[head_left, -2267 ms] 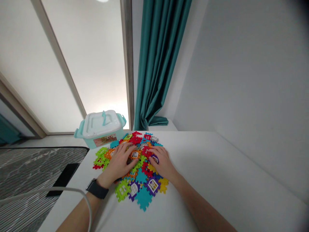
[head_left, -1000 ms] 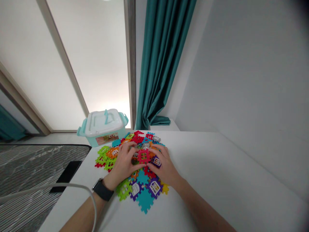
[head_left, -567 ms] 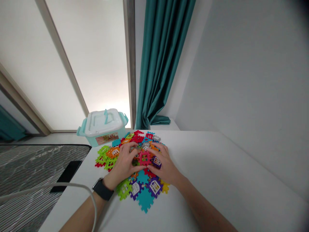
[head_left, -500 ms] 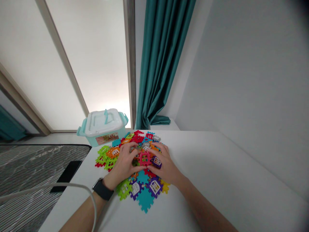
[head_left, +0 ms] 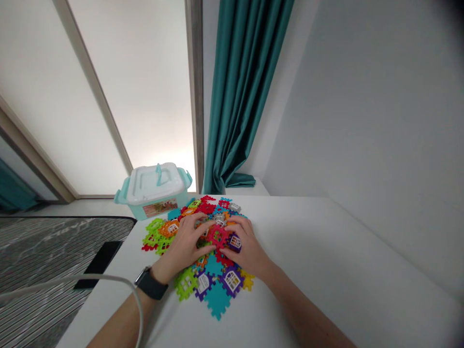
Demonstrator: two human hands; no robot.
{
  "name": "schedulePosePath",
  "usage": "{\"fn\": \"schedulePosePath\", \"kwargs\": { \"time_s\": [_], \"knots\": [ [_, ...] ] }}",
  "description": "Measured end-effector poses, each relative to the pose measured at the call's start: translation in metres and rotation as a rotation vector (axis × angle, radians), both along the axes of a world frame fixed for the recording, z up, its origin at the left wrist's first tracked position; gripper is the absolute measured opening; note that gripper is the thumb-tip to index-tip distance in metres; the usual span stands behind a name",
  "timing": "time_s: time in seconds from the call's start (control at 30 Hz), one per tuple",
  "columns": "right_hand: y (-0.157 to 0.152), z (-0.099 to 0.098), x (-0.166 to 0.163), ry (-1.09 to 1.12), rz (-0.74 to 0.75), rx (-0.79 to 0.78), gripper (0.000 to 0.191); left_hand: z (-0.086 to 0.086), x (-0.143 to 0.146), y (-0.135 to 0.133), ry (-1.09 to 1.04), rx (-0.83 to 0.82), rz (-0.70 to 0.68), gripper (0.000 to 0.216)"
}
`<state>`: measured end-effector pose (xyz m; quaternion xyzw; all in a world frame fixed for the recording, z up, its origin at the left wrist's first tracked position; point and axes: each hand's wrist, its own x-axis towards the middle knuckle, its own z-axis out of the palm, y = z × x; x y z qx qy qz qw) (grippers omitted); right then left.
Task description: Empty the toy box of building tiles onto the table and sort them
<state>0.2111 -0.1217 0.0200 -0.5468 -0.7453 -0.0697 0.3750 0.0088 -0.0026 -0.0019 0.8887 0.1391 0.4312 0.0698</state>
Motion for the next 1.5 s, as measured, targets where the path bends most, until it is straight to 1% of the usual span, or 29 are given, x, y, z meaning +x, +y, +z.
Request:
{"fn": "schedulePosePath", "kwargs": {
  "time_s": [0.2,0.33,0.5,0.53,0.57,0.67,0.73,0.93,1.07,1.2,1.33,1.4,1.5],
  "knots": [
    [0.003,-0.01,-0.006,0.086,-0.091,0.083,0.041,0.003,0.002,-0.003,-0.097,-0.027,-0.008,0.025],
    [0.004,-0.012,-0.008,0.112,-0.105,0.088,0.038,0.003,0.004,-0.004,-0.111,-0.044,-0.029,0.024],
    [0.003,-0.009,-0.006,0.111,-0.101,0.037,0.02,0.006,0.002,-0.003,-0.113,-0.111,-0.033,0.027],
    [0.003,-0.008,-0.005,0.108,-0.101,0.023,0.02,0.007,0.002,-0.003,-0.104,-0.112,-0.035,0.029],
    [0.003,-0.007,-0.004,0.102,-0.102,0.009,0.023,0.007,0.001,-0.002,-0.091,-0.109,-0.038,0.03],
    [0.002,-0.004,-0.001,0.064,-0.102,-0.036,0.048,0.007,-0.001,0.0,-0.05,-0.09,-0.049,0.035],
    [0.002,-0.003,0.0,0.019,-0.082,-0.063,0.057,0.005,-0.001,0.001,-0.03,-0.075,-0.054,0.035],
    [0.0,-0.001,-0.001,-0.056,-0.016,-0.1,0.064,0.002,-0.001,0.001,0.051,-0.01,-0.064,0.033],
    [-0.002,0.002,-0.004,-0.084,-0.012,-0.086,0.06,0.006,-0.001,-0.003,0.096,0.024,-0.052,0.029],
    [-0.002,0.004,-0.004,-0.065,-0.04,-0.109,0.055,0.01,0.0,-0.007,0.098,0.039,-0.034,0.029],
    [-0.002,0.004,-0.001,-0.032,-0.048,-0.146,0.056,0.011,0.001,-0.009,0.096,0.056,-0.03,0.029],
    [-0.001,0.003,0.0,-0.012,-0.046,-0.156,0.056,0.012,0.0,-0.009,0.086,0.046,-0.029,0.028],
    [-0.001,0.003,0.002,0.028,-0.039,-0.152,0.055,0.013,-0.001,-0.01,0.057,0.01,-0.04,0.033]
  ]
}}
